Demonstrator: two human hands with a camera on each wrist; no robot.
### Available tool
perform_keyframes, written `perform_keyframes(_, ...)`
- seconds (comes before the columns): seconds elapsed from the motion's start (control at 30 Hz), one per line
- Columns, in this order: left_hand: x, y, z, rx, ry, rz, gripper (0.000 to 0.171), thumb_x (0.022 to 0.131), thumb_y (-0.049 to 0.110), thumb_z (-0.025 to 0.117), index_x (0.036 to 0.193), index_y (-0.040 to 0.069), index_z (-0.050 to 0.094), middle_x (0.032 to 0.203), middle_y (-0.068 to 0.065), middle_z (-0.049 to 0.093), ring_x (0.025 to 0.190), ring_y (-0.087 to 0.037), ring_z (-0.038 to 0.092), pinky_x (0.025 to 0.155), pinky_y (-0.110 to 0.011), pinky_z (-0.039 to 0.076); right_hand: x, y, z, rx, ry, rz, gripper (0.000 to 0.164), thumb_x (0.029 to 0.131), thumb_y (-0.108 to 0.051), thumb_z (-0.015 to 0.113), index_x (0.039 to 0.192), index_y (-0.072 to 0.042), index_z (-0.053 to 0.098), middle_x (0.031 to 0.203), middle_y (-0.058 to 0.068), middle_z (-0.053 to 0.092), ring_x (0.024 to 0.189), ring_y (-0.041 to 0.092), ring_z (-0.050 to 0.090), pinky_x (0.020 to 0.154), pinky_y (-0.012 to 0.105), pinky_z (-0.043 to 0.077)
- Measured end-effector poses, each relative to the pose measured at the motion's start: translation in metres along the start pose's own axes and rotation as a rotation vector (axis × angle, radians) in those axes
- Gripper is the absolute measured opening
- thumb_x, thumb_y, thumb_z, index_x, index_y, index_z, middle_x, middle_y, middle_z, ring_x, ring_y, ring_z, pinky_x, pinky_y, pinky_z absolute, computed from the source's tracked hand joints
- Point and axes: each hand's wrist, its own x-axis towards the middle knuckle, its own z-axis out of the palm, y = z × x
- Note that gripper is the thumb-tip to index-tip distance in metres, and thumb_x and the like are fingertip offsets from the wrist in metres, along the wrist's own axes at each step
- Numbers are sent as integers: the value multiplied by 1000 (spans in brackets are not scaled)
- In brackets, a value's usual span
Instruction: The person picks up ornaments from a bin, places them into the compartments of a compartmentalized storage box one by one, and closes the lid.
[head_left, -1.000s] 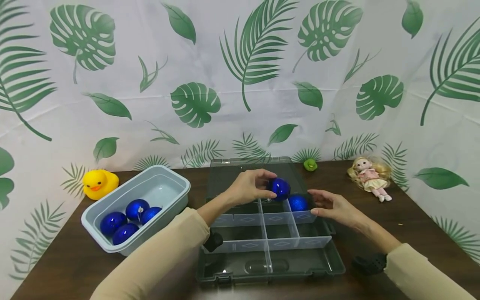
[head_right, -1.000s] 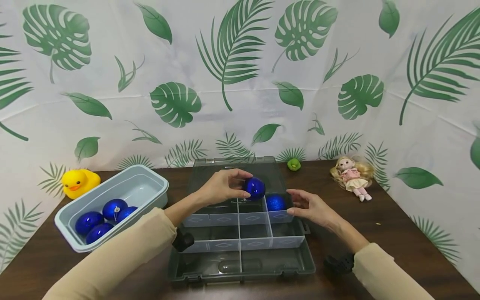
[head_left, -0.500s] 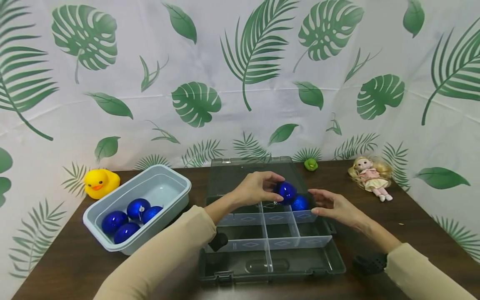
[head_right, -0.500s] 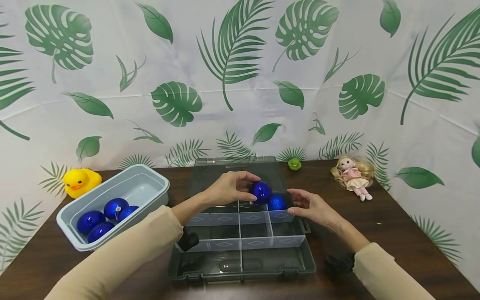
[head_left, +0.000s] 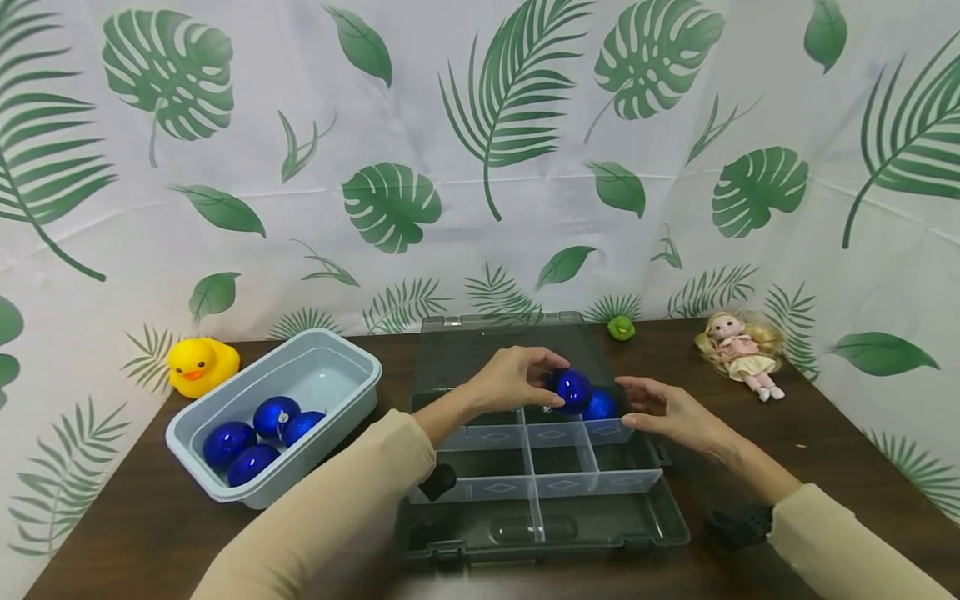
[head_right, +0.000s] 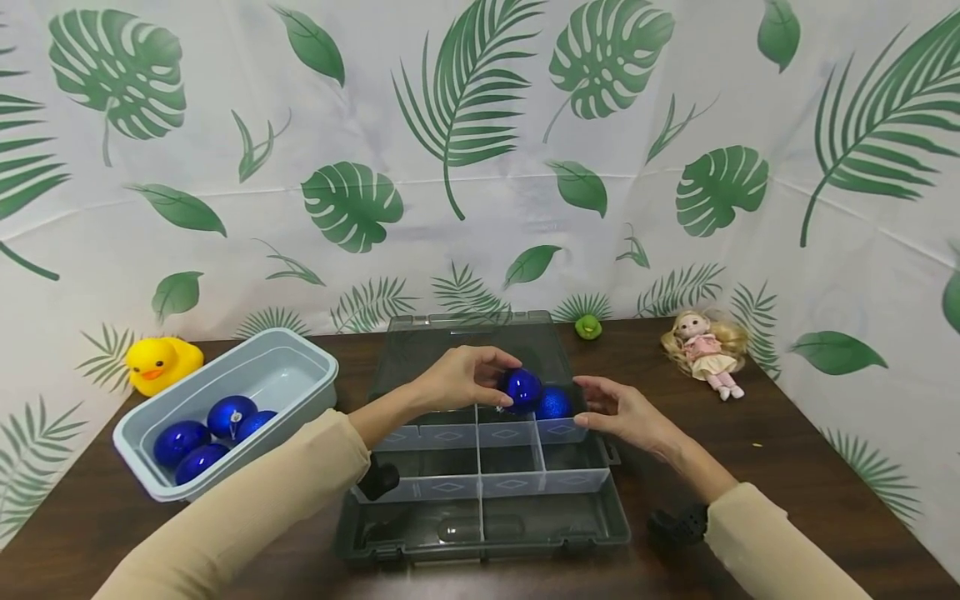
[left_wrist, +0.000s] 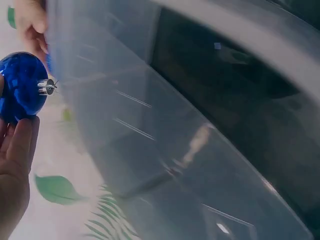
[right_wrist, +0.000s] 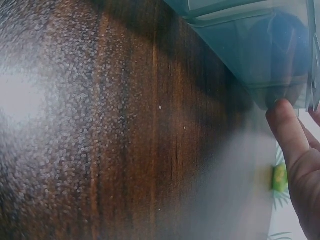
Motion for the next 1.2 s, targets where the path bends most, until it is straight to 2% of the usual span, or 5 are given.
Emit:
perform_keyframes(0.37, -4, -25, -1, 150, -14, -33, 44, 79, 11, 76, 120, 8, 61, 121, -8, 63, 110, -21, 62, 89, -28, 52, 1, 0, -2, -9, -11, -18, 61, 90, -18, 64, 141, 2, 36, 138, 30, 42, 120, 45, 47, 92, 42, 49)
perform_keyframes(0.67, -4, -26, 3, 275, -5, 4, 42, 80, 9, 74, 120, 6, 61, 120, -8, 64, 110, -20, 60, 91, -27, 50, 3, -1, -3, -39, -11, -12, 61, 91, -19, 63, 141, 1, 36, 138, 29, 42, 120, 45, 46, 93, 47, 47)
perform_keyframes(0.83, -9, -24, 3, 246, -9, -25, 43, 82, 11, 73, 122, 6, 60, 121, -10, 63, 111, -22, 60, 92, -27, 50, 1, 2, 1, -33, -9, 4, 61, 91, -20, 63, 141, 1, 36, 137, 29, 43, 120, 44, 47, 92, 43, 49)
perform_keyframes(1.0, -31, -13, -12, 142, 11, -24, 43, 83, 14, 72, 123, 6, 59, 122, -10, 63, 110, -23, 61, 90, -27, 51, 1, 5, 5, -5, -22, 4, 62, 91, -20, 63, 142, 1, 35, 139, 29, 40, 121, 45, 45, 93, 40, 49)
perform_keyframes(1.2, -79, -7, -51, 36, 89, -7, 42, 85, 15, 70, 125, 5, 58, 122, -11, 62, 109, -26, 61, 87, -30, 52, 3, 5, 2, -4, -2, 3, 61, 91, -19, 63, 142, 0, 35, 140, 27, 40, 122, 45, 45, 92, 36, 50)
